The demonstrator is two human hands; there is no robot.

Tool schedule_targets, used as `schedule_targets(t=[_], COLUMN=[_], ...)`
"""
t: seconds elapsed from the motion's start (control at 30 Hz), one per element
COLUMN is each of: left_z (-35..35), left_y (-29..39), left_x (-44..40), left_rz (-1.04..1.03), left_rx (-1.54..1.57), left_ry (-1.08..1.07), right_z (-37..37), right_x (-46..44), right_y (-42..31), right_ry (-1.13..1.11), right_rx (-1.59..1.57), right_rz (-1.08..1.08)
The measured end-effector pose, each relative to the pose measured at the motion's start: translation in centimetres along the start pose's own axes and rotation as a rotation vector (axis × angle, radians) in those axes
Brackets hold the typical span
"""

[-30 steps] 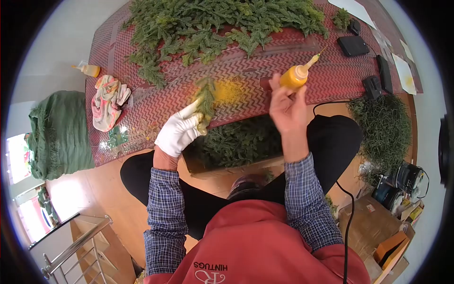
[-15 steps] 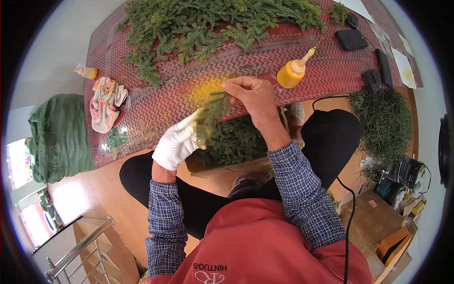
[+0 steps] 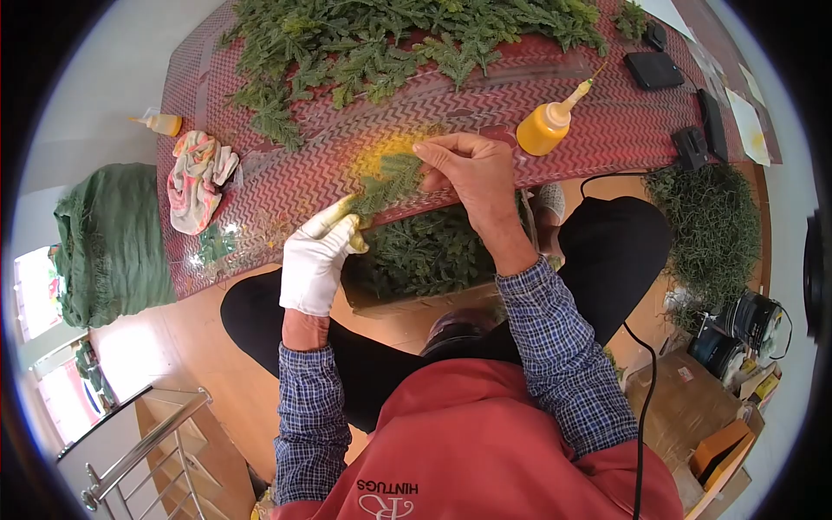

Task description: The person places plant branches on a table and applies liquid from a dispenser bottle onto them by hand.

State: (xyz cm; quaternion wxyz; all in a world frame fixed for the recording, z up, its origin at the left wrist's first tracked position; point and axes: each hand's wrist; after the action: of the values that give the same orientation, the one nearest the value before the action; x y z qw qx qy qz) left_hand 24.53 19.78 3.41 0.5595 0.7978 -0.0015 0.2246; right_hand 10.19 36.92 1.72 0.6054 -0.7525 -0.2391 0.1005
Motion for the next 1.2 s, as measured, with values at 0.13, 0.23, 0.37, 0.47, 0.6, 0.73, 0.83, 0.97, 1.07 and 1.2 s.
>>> schedule_targets(t=[0.13, 0.23, 0.37, 0.47, 0.6, 0.73, 0.83, 0.97, 1.07, 1.2], left_z=[-0.1, 0.2, -1.0, -1.1, -1.0, -0.4, 0.7, 1.1, 1.1, 0.8], left_y=[0.2, 0.2, 0.9, 1.2, 1.2, 0.0, -1.5, -2.2, -2.4, -2.4], left_x=[-0.3, -0.6, -0.5, -0.2, -0.2, -1.8, -3.4, -4.1, -4.4, -4.2], left_rz=[-0.052, -0.065, -0.118, -0.163, -0.172, -0.098, -0.036, -0.003, -0.096, -0.148], left_rx=[0.004, -0.091, -0.292, -0.377, -0.37, -0.375, -0.489, -0.525, -0.538, -0.542], left_ry=[0.116, 0.172, 0.266, 0.246, 0.225, 0.244, 0.256, 0.274, 0.266, 0.264], right_z=[0.2, 0.2, 0.4, 0.5, 0.9, 0.9, 0.2, -0.1, 0.4, 0.9], right_x=[-0.2, 0.1, 0.1, 0.1, 0.0, -0.7, -1.0, -1.2, -1.2, -1.0], right_y=[0.9, 1.1, 1.2, 0.9, 1.3, 2.3, 3.0, 3.0, 3.3, 3.8], right_ry=[-0.002, -0.019, -0.061, -0.057, -0.091, -0.068, -0.011, 0.032, 0.01, -0.018], right_rx=[0.067, 0.021, -0.074, -0.214, -0.239, 0.247, 0.622, 0.719, 0.649, 0.653], right_rz=[-0.009, -0.023, -0.057, -0.16, -0.17, -0.039, 0.084, 0.11, 0.19, 0.299])
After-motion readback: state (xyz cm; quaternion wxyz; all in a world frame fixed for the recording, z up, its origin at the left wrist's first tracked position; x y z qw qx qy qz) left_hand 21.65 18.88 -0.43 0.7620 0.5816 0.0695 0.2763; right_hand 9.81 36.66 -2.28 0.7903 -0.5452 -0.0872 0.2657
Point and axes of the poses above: each hand's wrist, its own x-axis away from the middle knuckle, its own z-axis out of the back of the hand, y = z × x, and after that the axes turned 9 degrees about -y, right-handed
